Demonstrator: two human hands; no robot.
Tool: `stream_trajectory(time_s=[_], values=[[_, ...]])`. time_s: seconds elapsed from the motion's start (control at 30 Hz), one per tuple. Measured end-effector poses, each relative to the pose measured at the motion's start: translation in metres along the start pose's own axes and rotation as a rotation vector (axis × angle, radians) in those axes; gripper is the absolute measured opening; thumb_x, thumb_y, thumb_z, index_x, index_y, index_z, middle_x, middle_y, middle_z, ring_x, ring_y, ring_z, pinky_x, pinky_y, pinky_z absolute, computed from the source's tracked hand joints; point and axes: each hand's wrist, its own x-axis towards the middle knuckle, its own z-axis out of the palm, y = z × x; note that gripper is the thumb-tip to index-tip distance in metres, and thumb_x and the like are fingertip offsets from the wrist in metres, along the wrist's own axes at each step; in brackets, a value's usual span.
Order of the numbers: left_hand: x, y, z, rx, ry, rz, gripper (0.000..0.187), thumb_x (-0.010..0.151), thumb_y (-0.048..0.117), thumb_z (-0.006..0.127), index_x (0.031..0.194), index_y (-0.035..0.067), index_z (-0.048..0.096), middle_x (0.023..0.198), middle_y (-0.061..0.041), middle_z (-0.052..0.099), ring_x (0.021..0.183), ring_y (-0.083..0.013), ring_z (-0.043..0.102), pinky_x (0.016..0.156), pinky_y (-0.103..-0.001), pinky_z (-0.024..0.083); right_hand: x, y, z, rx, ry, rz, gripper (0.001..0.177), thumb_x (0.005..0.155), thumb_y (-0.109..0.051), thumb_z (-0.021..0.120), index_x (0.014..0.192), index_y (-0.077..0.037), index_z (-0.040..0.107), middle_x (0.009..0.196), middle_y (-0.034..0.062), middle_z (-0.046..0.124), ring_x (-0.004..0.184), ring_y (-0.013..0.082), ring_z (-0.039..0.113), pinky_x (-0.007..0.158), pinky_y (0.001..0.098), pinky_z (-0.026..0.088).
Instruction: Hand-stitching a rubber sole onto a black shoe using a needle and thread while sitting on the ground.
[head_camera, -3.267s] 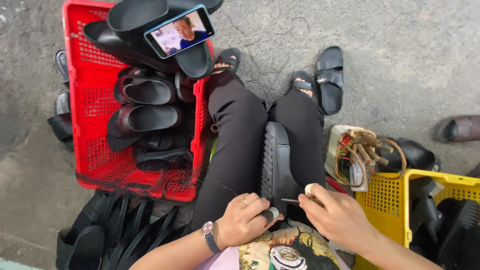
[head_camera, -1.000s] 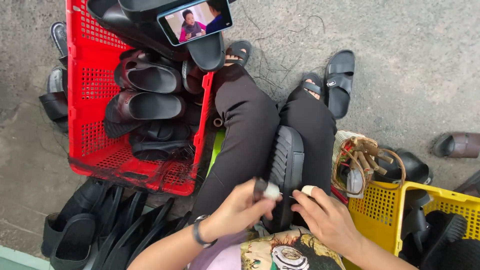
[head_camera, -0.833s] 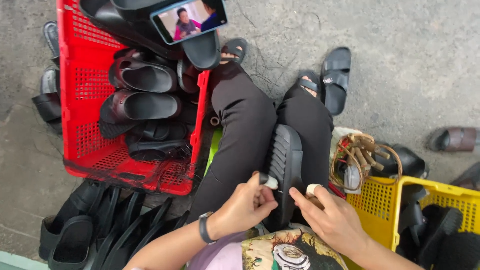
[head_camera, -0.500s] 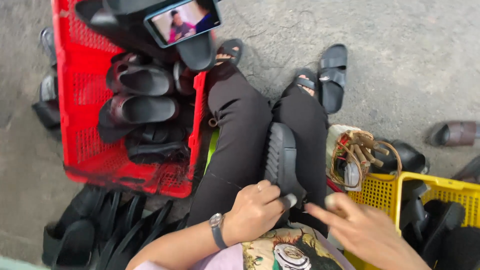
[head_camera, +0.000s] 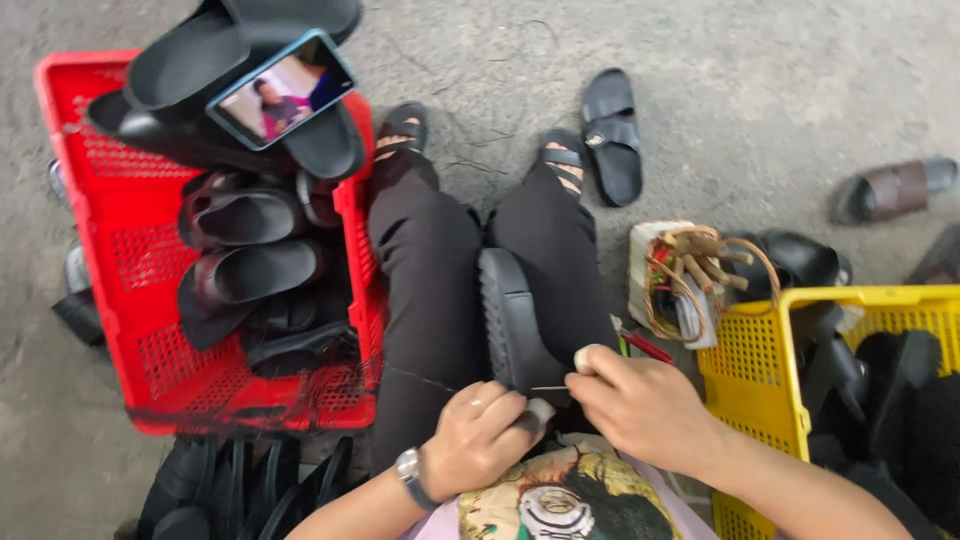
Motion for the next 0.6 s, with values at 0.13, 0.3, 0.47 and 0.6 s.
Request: stream_trajectory(time_s=[0.13,0.3,0.47,0.6], values=[[-0.024,-0.005,0.005,-0.079,-0.033,0.045,0.016,0.074,0.007,0.077,0.084,0.004,0.065,0.094,-0.011,0.059,0.067,-0.0222,0.057,0.059,-0.031,0.049,-0.003,0.007,-0.008,0.187,-0.055,-0.137,0.011,0.077,-0.011,0.059,0.088,-0.012,0.059,0.092,0.0022,0.053,0.072,0.0188,0.052,0.053,0.0285,0.043],[-0.039,0.002,0.016,-0.092,-0.041,-0.094,0.022,0.062,0.007,0.083,0.072,0.003,0.065,0.087,-0.014,0.062,0.062,-0.0224,0.059,0.054,-0.031,0.051,-0.032,0.065,-0.022,0.444,0.593,0.198,0.041,0.081,0.009,0.055,0.121,0.002,0.046,0.094,0.0094,0.059,0.069,0.0151,0.053,0.061,0.0242,0.044],[-0.052,-0.006,0.020,0.284,-0.244,-0.589,0.067,0.060,0.049,0.081,0.098,-0.001,0.057,0.092,-0.012,0.054,0.074,-0.0290,0.058,0.057,-0.035,0.049,-0.020,0.041,-0.034,0.108,0.193,0.261,0.046,0.077,-0.011,0.060,0.122,-0.012,0.052,0.106,0.0049,0.061,0.080,0.0221,0.063,0.059,0.0322,0.048],[-0.037,-0.004,0.003,0.114,-0.371,-0.604,0.028,0.076,0.037,0.071,0.078,0.010,0.064,0.085,-0.007,0.056,0.072,-0.0265,0.056,0.062,-0.035,0.049,-0.002,0.014,-0.007,0.170,0.129,-0.114,0.055,0.075,-0.013,0.073,0.125,-0.005,0.053,0.123,0.0142,0.055,0.068,0.0171,0.065,0.053,0.0244,0.052]])
